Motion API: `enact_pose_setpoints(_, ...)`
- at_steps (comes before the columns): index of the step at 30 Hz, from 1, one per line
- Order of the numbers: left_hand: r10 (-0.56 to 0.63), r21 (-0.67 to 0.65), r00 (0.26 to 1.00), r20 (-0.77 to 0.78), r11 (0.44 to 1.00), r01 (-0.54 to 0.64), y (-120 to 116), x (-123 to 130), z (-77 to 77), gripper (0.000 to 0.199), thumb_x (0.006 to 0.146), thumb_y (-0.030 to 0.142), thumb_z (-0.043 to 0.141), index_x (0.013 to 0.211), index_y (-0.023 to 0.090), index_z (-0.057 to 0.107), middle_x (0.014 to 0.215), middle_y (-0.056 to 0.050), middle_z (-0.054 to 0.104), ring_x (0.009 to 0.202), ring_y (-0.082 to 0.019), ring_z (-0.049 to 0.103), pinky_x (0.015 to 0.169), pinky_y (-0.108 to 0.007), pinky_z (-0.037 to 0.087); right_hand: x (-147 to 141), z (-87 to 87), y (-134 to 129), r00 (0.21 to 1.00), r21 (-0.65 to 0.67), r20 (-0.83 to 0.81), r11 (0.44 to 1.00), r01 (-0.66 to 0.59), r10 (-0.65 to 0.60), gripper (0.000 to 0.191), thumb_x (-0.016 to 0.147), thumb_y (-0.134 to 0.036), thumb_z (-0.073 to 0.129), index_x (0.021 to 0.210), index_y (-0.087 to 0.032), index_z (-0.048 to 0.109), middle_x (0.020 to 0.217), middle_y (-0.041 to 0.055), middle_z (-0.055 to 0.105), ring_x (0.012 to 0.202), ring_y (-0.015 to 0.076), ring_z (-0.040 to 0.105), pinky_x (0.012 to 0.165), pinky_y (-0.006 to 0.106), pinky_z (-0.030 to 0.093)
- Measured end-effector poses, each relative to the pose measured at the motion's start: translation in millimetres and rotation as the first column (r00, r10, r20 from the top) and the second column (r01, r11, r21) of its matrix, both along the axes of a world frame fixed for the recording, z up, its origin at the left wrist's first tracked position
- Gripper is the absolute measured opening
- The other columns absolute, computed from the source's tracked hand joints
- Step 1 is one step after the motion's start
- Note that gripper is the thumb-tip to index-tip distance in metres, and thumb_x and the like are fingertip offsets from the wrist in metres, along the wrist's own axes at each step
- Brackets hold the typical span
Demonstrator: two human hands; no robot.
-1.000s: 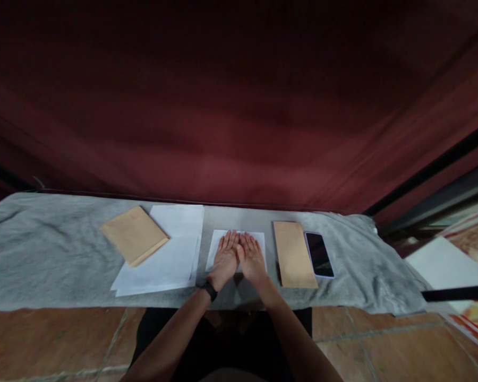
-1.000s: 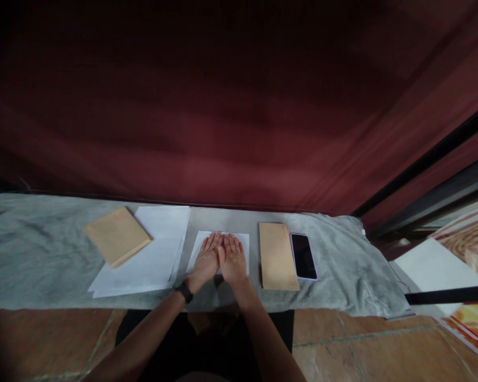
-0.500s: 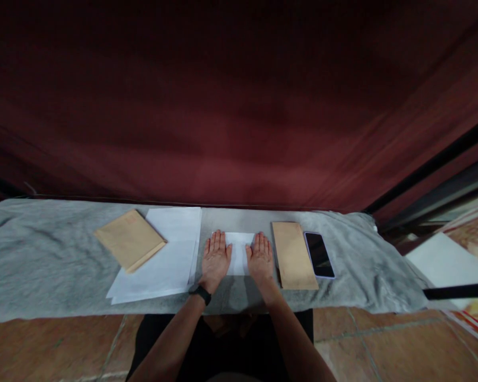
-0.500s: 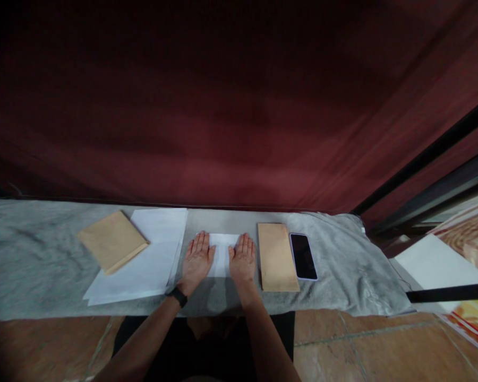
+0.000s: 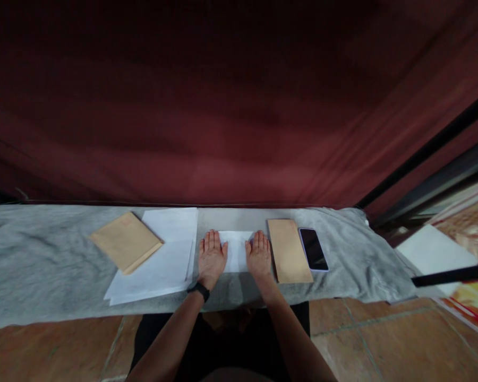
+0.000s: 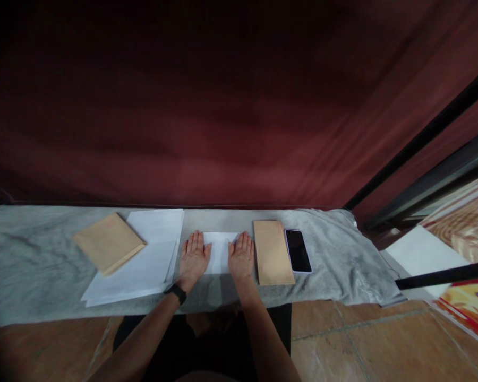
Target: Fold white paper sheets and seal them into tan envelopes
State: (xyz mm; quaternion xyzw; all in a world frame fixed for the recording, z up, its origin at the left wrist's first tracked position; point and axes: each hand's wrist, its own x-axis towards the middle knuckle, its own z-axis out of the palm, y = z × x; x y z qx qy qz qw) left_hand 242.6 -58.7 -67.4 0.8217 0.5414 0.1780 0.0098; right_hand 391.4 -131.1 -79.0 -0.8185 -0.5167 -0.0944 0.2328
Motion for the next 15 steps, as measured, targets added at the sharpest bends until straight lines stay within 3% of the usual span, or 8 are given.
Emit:
enact_pose_setpoints(6,0.0,0.011,1.0,-0.021,1.0,0.001,1,0,-0.9,0.063,0.102,0.038,0.029,0.15,-0.001,0.041,0.155,-0.024,0.042,0.149,-0.032,0.034,0.121,-0.051,0.026,-23,2.0,-24,0.986,-0.044,0.014,0.985,-0.167,0.168,0.055,0.105,-0.034,0.04,0.153,-0.008,0.039,0.157,0.0193,0.042,0.146,0.0291,0.039,0.119,0.05,0.033)
enact_pose_setpoints(12,-0.04,0.03,0.999,-0.002,0.999,0.04,-1,-2,0.5,0.061,0.103,0.037,0.028,0.148,-0.002,0.045,0.155,-0.024,0.043,0.149,-0.033,0.034,0.121,-0.052,0.027,-27,0.4,-39,0.995,-0.051,0.002,0.993,-0.103,0.103,0.057,0.105,-0.033,0.04,0.154,-0.005,0.036,0.156,0.022,0.041,0.146,0.0284,0.04,0.12,0.048,0.032)
enact_pose_setpoints(15,-0.167,0.031,0.986,0.017,0.986,0.166,-16,0,1.1,0.058,0.104,0.037,0.028,0.151,0.006,0.043,0.158,-0.018,0.04,0.151,-0.029,0.03,0.122,-0.05,0.028,-26,0.9,-39,0.996,-0.048,0.007,0.995,-0.084,0.084,0.056,0.105,-0.032,0.04,0.154,-0.004,0.037,0.157,0.0229,0.04,0.146,0.0288,0.04,0.119,0.048,0.033)
